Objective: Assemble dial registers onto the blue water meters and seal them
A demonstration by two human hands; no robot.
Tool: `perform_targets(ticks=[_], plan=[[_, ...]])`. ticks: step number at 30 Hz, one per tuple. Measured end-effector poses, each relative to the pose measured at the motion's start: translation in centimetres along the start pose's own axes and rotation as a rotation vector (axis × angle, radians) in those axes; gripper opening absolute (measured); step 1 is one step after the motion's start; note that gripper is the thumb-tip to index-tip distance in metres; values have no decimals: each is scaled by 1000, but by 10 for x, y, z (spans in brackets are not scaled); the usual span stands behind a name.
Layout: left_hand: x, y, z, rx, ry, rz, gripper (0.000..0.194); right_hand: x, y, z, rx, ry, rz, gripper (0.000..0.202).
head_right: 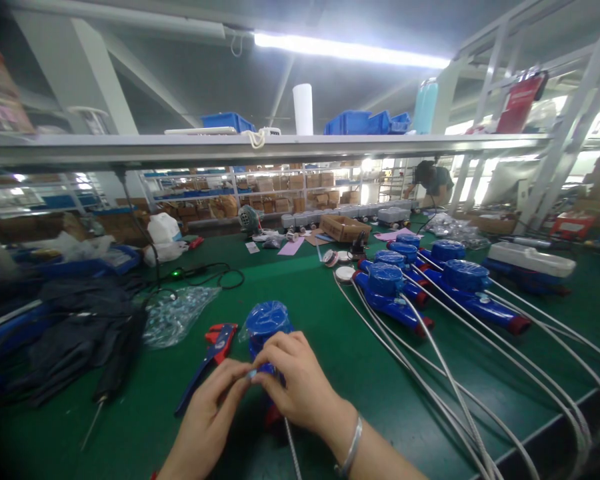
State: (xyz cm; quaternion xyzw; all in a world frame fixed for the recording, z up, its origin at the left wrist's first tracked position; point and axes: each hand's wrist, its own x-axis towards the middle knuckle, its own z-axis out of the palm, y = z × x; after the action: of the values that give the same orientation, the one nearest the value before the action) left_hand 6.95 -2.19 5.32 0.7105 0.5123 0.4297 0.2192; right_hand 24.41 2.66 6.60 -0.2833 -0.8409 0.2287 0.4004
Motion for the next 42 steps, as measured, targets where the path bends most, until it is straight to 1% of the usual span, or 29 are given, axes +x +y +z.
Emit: perform_targets(ticks=[3,6,9,12,16,19,22,24,26,29,33,37,39,42], plan=[[0,-3,-1,-18,-37,-16,21,0,4,2,-26,11,-26,2],[0,-3,0,-6,-50,-41,20,1,4,3,-56,-3,-29,7],[-1,-2,1,45,-29,-33,18,2,2,2,-81,-28,-11,12],[-3,-2,3,123,4,35,15,2,0,4,-97,-37,14,16],[-6,-6,5,203,48,167,10,0,-1,8,-85,-36,45,18],[-6,-7,6,208,52,197,11,0,-2,8,-62,-37,75,19],[-5,-6,5,177,63,159,14,2,-3,3,-25,-24,67,10],[-3,-5,4,147,68,134,17,3,-3,0,-9,-11,33,11],[-2,-5,3,114,59,116,19,3,-1,-2,-18,-4,1,12],[-1,-8,3,70,29,83,19,3,2,-1,-66,6,-28,5],[-1,-11,4,45,-22,-2,17,3,7,1,-120,17,-28,7],[-3,-11,5,29,-46,-33,20,3,7,1,-154,-2,-20,12],[-3,-10,6,41,-45,-37,20,2,7,2,-164,-5,-12,13],[-4,-9,9,93,-12,-28,18,0,5,4,-175,11,10,11]])
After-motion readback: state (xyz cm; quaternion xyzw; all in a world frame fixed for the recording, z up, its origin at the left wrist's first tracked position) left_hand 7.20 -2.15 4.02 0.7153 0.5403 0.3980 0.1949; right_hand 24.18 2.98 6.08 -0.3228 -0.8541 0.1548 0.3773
